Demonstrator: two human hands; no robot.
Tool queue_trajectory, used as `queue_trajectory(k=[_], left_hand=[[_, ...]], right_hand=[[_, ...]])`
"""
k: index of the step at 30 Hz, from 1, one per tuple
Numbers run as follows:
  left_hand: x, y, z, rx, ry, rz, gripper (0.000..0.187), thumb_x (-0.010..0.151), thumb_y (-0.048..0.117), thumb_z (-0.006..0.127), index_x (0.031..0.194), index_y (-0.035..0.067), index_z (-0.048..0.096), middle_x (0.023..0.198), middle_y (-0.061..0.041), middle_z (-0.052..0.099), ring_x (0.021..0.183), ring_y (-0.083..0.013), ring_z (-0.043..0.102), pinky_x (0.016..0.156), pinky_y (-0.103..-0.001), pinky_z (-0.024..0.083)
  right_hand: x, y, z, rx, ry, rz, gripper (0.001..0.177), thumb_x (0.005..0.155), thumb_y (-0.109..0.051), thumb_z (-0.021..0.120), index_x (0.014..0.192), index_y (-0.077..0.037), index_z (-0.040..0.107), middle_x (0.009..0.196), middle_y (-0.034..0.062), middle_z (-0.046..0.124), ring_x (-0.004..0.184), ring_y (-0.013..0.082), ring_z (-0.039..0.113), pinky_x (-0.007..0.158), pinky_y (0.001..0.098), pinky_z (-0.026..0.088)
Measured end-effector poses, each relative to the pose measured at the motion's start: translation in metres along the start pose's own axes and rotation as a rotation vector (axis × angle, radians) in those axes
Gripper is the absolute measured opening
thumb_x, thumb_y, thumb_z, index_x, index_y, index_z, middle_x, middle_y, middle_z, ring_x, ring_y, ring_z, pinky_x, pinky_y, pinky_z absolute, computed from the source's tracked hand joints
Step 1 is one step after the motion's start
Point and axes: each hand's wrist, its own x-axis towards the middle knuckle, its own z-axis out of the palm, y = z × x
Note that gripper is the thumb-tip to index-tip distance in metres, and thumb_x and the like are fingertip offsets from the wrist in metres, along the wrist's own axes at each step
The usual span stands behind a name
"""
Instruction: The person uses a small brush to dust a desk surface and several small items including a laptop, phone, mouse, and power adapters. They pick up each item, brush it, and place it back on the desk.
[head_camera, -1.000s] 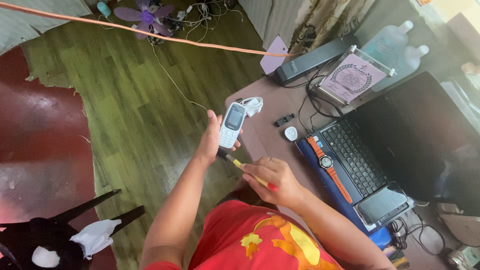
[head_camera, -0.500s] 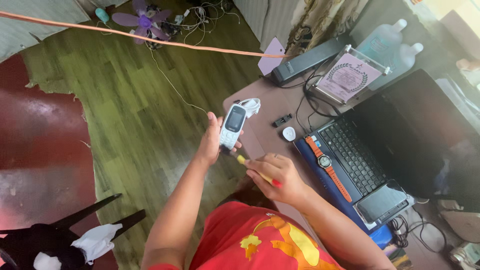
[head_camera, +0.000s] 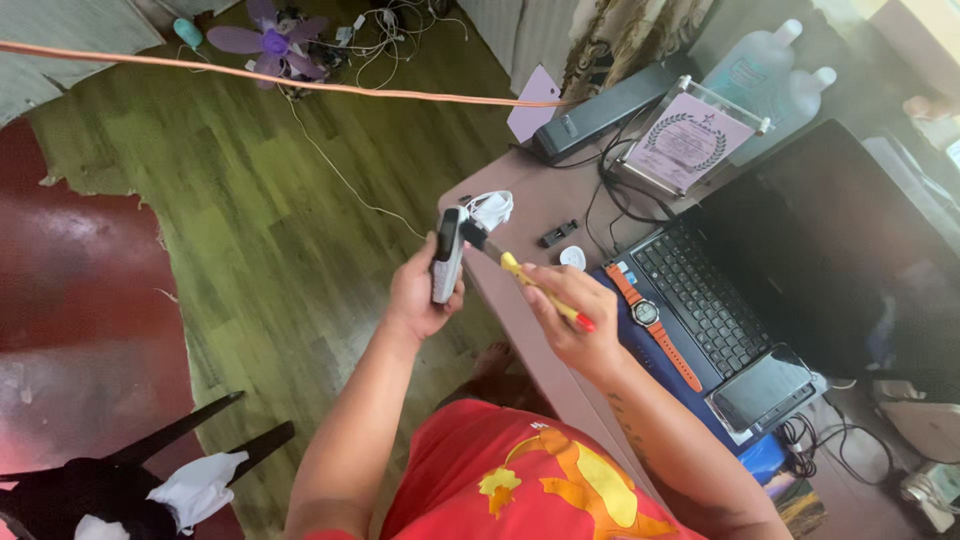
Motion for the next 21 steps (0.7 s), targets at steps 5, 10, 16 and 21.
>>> queue_trajectory(k=[5,10,16,21], left_hand=[[0.005,-0.004,0.0,0.026,-0.085,-0.013,0.05,0.102,0.053,0.045,0.114,0.01,0.067,0.065,-0.001,0.059,0.037,-0.0123,0.043,0.037,-0.027,0.033],[0.007,-0.011,0.0,0.091,-0.133,0.001,0.051,0.111,0.056,0.039,0.104,0.009,0.059,0.061,-0.002,0.053,0.041,-0.0119,0.041,0.04,-0.028,0.031],[0.004,-0.013,0.014,0.158,-0.179,0.014,0.054,0.108,0.051,0.038,0.126,0.009,0.066,0.058,0.002,0.049,0.042,-0.0073,0.039,0.041,-0.024,0.031],[0.001,-0.009,0.019,0.273,-0.077,0.141,0.06,0.111,0.048,0.037,0.136,-0.001,0.062,0.07,-0.001,0.054,0.056,-0.0095,0.046,0.053,-0.026,0.038]], right_hand=[[-0.004,-0.009,-0.003,0.007,-0.19,-0.092,0.02,0.089,-0.002,0.076,0.109,-0.001,0.072,0.094,0.0132,0.074,0.073,0.0255,0.069,0.066,0.0327,0.052],[0.001,0.0,-0.01,0.009,-0.141,-0.004,0.015,0.09,-0.003,0.071,0.105,-0.002,0.071,0.096,0.0123,0.073,0.078,0.0257,0.071,0.07,0.0324,0.055],[0.004,0.004,-0.009,-0.045,-0.059,0.063,0.013,0.091,-0.002,0.071,0.103,0.002,0.073,0.088,0.0125,0.073,0.07,0.0239,0.069,0.065,0.0325,0.053],[-0.009,-0.006,-0.008,0.094,-0.232,-0.053,0.007,0.094,-0.004,0.07,0.1,0.0,0.072,0.095,0.0125,0.075,0.083,0.0194,0.073,0.075,0.0292,0.056]])
